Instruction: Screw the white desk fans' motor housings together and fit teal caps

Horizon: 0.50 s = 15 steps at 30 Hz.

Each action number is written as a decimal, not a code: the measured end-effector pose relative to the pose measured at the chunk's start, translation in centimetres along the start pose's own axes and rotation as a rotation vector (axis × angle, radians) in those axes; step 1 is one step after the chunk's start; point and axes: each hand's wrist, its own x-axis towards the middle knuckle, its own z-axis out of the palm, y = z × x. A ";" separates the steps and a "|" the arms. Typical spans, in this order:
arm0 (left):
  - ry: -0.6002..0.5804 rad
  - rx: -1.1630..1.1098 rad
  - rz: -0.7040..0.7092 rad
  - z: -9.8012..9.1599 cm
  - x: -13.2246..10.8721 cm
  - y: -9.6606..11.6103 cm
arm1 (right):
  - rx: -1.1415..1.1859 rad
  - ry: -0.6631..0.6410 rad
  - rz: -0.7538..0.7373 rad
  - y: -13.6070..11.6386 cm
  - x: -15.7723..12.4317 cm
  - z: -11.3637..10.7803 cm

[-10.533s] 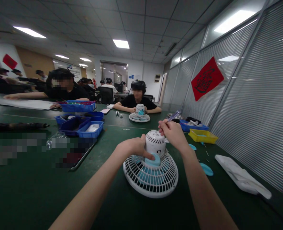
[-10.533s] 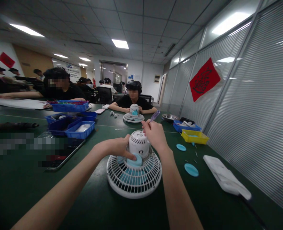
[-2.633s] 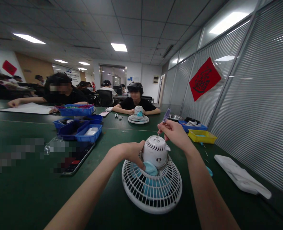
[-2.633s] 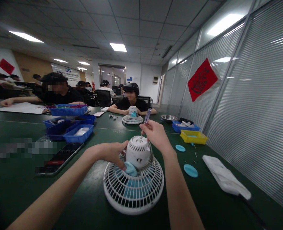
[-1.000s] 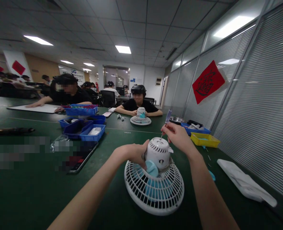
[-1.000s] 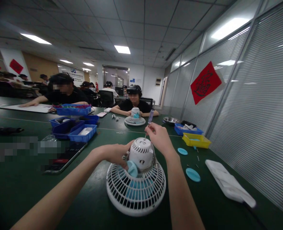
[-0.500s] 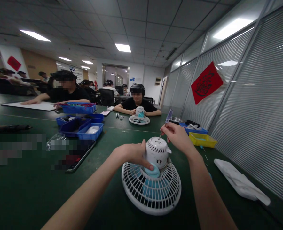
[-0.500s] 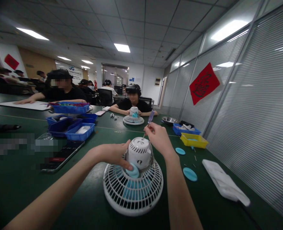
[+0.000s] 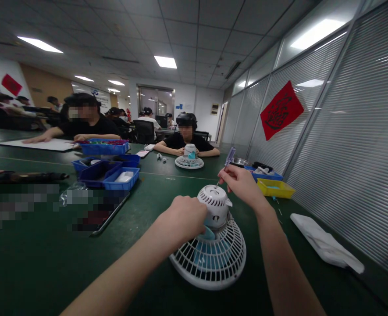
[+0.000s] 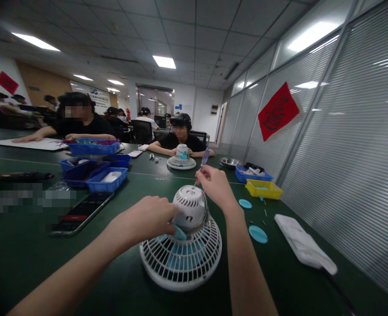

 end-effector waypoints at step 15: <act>0.045 -0.025 0.040 -0.1 1.2 -2.0 | 0.002 -0.001 -0.013 0.3 0.1 0.1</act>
